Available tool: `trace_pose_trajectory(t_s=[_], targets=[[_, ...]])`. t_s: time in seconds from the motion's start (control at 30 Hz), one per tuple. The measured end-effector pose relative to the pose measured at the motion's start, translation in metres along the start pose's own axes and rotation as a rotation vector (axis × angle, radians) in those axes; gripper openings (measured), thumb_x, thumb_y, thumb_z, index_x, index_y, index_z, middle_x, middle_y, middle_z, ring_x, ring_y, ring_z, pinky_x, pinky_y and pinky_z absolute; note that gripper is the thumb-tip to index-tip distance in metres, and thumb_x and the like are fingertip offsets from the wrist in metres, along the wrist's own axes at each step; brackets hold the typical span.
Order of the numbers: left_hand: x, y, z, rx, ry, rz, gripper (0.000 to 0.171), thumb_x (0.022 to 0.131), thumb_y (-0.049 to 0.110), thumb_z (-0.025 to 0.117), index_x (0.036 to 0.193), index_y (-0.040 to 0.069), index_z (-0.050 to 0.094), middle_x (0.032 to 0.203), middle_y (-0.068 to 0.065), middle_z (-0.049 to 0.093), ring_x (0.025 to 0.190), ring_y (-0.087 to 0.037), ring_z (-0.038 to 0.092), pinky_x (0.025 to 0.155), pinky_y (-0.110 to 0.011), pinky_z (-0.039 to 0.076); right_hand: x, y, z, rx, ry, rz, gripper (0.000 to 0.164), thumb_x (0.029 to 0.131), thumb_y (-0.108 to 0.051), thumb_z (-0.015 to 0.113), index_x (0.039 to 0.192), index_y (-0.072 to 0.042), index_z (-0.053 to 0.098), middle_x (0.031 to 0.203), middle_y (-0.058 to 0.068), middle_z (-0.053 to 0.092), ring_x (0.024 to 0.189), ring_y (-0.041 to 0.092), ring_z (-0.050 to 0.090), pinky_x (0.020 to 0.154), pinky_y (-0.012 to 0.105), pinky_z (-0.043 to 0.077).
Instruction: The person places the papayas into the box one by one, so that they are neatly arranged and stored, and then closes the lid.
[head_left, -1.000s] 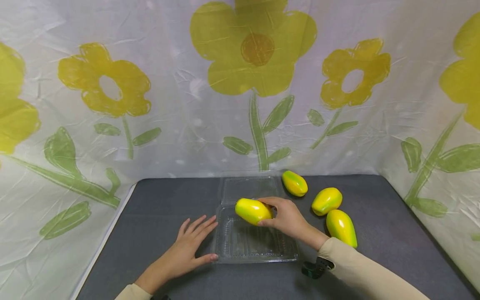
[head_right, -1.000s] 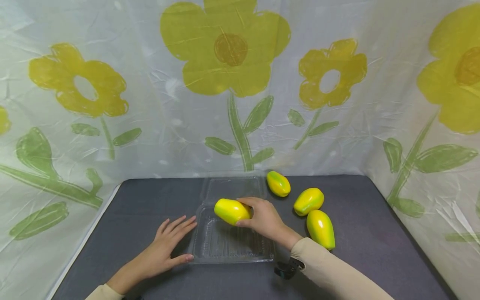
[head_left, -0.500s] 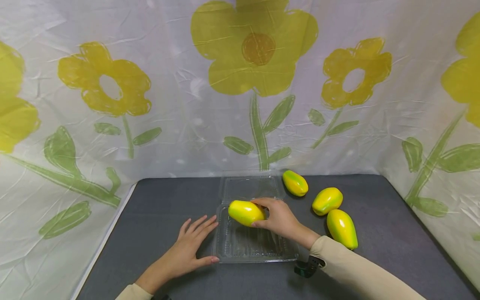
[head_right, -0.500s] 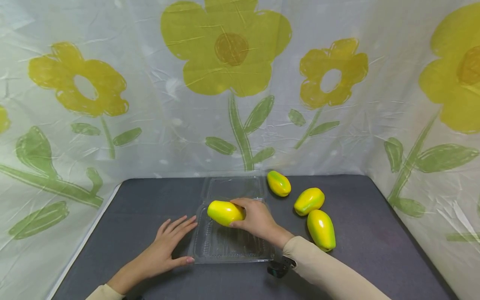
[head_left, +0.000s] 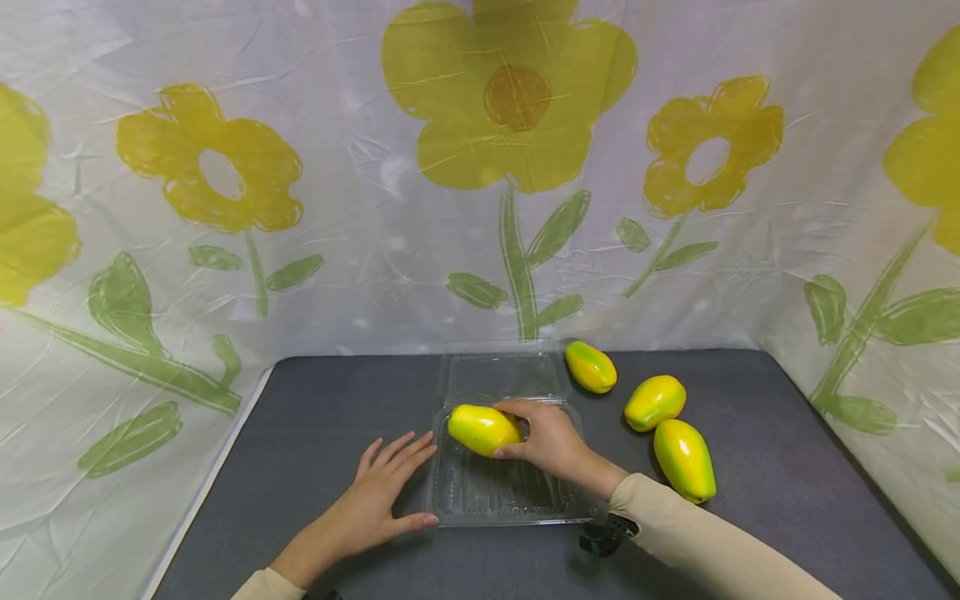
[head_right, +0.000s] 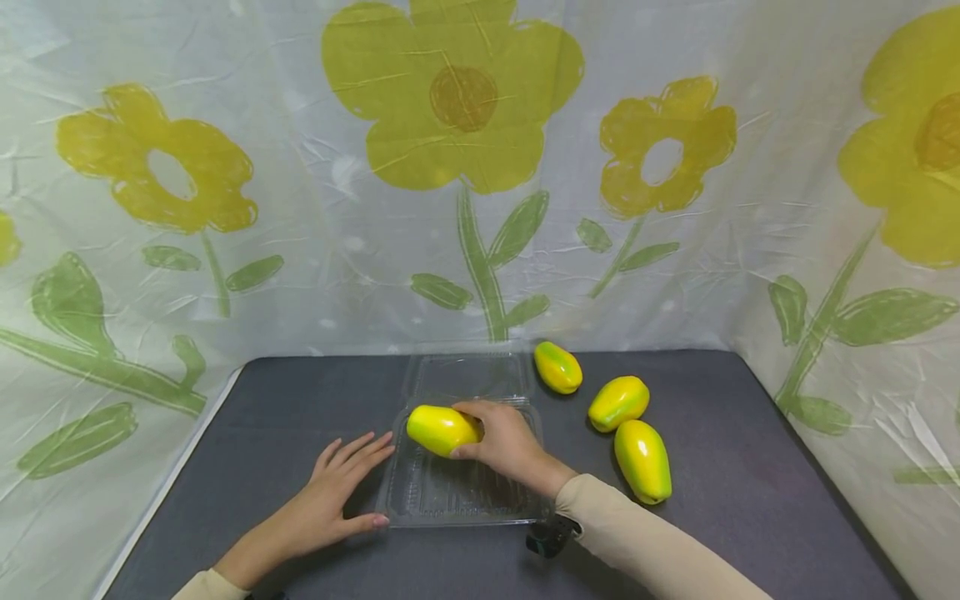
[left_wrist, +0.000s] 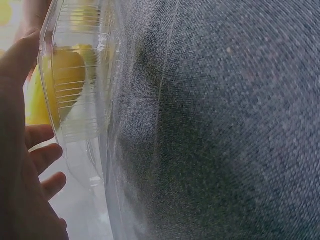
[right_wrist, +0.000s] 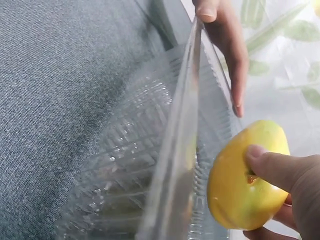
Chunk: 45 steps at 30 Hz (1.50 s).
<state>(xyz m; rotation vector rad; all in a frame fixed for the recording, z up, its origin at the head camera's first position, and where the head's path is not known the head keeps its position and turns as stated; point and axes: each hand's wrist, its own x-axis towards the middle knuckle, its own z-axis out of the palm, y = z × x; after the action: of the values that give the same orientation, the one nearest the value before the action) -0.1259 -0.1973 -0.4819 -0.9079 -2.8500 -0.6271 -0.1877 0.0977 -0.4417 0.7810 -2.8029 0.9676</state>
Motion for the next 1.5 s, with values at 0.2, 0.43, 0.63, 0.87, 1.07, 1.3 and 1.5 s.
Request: trace_pose_trajectory(t_s=[0.2, 0.43, 0.63, 0.87, 1.07, 1.3, 1.5], targets=[[0.0, 0.0, 0.0, 0.005, 0.009, 0.01, 0.088, 0.083, 0.063, 0.067, 0.154, 0.02, 0.037, 0.164, -0.002, 0.031, 0.149, -0.036, 0.031, 0.112, -0.072, 0.016, 0.001, 0.001, 0.005, 0.027, 0.011, -0.019, 0.061, 0.073, -0.029, 0.087, 0.129, -0.015, 0.066, 0.124, 0.002, 0.071, 0.107, 0.019, 0.069, 0.091, 0.04, 0.056], [0.0, 0.0, 0.0, 0.009, 0.006, 0.01, 0.087, 0.084, 0.065, 0.064, 0.154, 0.021, 0.036, 0.163, -0.002, 0.031, 0.148, -0.034, 0.031, 0.112, -0.071, 0.016, 0.002, 0.003, 0.013, 0.028, 0.013, -0.036, 0.062, 0.074, -0.03, 0.087, 0.129, -0.013, 0.065, 0.125, 0.003, 0.07, 0.108, 0.019, 0.068, 0.09, 0.039, 0.056], [0.0, 0.0, 0.0, 0.014, 0.008, 0.014, 0.087, 0.085, 0.068, 0.061, 0.154, 0.021, 0.037, 0.163, -0.002, 0.031, 0.148, -0.034, 0.031, 0.112, -0.071, 0.016, 0.001, 0.004, 0.019, 0.013, 0.017, -0.034, 0.063, 0.073, -0.033, 0.087, 0.13, -0.015, 0.065, 0.126, 0.002, 0.07, 0.11, 0.019, 0.068, 0.092, 0.039, 0.056], [0.001, 0.001, -0.001, 0.023, 0.005, 0.017, 0.088, 0.085, 0.069, 0.06, 0.155, 0.021, 0.036, 0.163, -0.001, 0.031, 0.148, -0.034, 0.031, 0.112, -0.071, 0.016, 0.001, 0.004, 0.021, 0.014, 0.034, -0.028, 0.065, 0.073, -0.034, 0.087, 0.131, -0.014, 0.065, 0.124, 0.001, 0.07, 0.107, 0.019, 0.067, 0.09, 0.039, 0.056], [0.001, 0.001, -0.001, 0.027, 0.007, 0.022, 0.088, 0.085, 0.069, 0.06, 0.154, 0.02, 0.037, 0.163, -0.003, 0.033, 0.148, -0.034, 0.032, 0.112, -0.071, 0.016, 0.0, 0.004, 0.023, -0.002, 0.038, -0.026, 0.066, 0.074, -0.037, 0.086, 0.133, -0.015, 0.064, 0.122, 0.002, 0.068, 0.105, 0.02, 0.067, 0.089, 0.04, 0.056], [0.001, 0.002, -0.003, 0.016, 0.008, 0.023, 0.088, 0.084, 0.065, 0.064, 0.154, 0.017, 0.038, 0.162, -0.005, 0.034, 0.147, -0.035, 0.033, 0.112, -0.072, 0.015, -0.002, 0.006, 0.026, -0.014, 0.034, -0.034, 0.066, 0.074, -0.035, 0.086, 0.134, -0.017, 0.063, 0.119, 0.001, 0.067, 0.102, 0.017, 0.066, 0.087, 0.038, 0.056], [0.002, 0.003, -0.004, 0.019, -0.006, 0.012, 0.088, 0.084, 0.064, 0.065, 0.154, 0.018, 0.037, 0.162, -0.004, 0.034, 0.147, -0.035, 0.033, 0.112, -0.072, 0.015, -0.002, 0.006, 0.027, -0.011, 0.039, -0.035, 0.066, 0.073, -0.032, 0.087, 0.133, -0.018, 0.063, 0.117, 0.0, 0.066, 0.1, 0.016, 0.066, 0.086, 0.037, 0.056]])
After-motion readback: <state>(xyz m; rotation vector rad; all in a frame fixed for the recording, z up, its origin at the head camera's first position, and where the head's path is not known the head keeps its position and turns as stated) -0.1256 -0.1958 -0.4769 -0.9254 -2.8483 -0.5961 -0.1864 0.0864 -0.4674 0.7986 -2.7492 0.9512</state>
